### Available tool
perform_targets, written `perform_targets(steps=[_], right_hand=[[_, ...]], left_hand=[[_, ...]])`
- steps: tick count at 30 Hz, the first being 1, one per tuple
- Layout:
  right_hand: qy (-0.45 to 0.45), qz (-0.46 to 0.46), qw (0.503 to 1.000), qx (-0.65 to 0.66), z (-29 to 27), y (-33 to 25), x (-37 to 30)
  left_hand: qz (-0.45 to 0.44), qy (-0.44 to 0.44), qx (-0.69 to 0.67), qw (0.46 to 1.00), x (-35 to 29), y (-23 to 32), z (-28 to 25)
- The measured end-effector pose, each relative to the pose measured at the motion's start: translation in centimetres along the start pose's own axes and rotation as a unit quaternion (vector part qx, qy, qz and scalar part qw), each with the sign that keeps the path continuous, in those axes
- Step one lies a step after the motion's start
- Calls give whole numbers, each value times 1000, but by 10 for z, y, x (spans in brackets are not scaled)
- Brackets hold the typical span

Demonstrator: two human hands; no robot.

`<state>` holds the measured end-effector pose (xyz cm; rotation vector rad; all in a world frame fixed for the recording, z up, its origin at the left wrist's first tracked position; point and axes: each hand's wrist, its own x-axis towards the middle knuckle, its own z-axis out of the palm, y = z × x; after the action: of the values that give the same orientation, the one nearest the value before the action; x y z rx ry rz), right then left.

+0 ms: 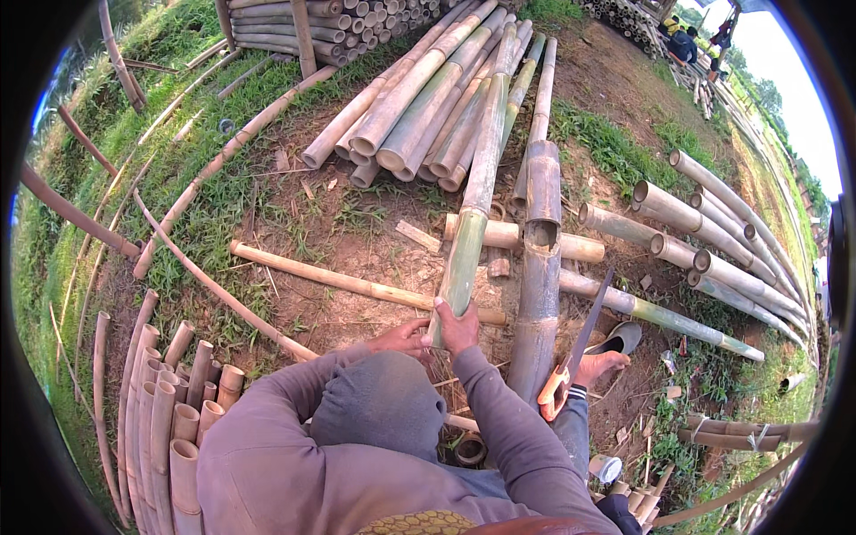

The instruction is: The person sits on the ground and uses a hand saw to cut long bamboo poles into shorter sections. They repeatedly position the bamboo on a makeshift stand, saw through it, and then move the cut pieces aside.

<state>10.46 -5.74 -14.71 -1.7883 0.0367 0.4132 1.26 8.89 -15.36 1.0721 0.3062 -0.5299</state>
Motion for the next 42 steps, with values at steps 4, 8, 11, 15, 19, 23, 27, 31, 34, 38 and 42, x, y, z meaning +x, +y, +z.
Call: perform_targets(steps=[4,8,11,15,19,23,27,31,34,38,42], right_hand=[[-83,-52,995,-3,32,-12,45],[-106,-65,992,-37,14,-11,33],[-135,-52,978,-151,-31,0,-26],[-179,-67,947,-258,-77,56,-118],[-184,-145,925,-299,-111,66,-188],[-60,-231,914,-328,-129,53,-206],[-33,-199,897,-394,-143,55,-201],[-31,-194,890,-411,-155,78,-206],[81,-228,868,-434,-162,82,-200],[287,-95,870,-389,-193,80,-148],[274,6,889,-366,-217,65,-102]], left_hand=[[104,75,-122,984,12,-24,-12],[195,185,-132,954,29,17,-12],[234,239,-238,912,78,69,-35],[217,232,-461,829,168,189,-127],[174,331,-301,878,219,226,-77],[163,384,63,907,243,173,-14],[236,170,501,815,205,93,7],[415,43,613,671,187,83,88],[409,-14,718,563,198,109,133],[379,-16,820,428,246,130,176],[116,-47,897,423,315,141,228]])
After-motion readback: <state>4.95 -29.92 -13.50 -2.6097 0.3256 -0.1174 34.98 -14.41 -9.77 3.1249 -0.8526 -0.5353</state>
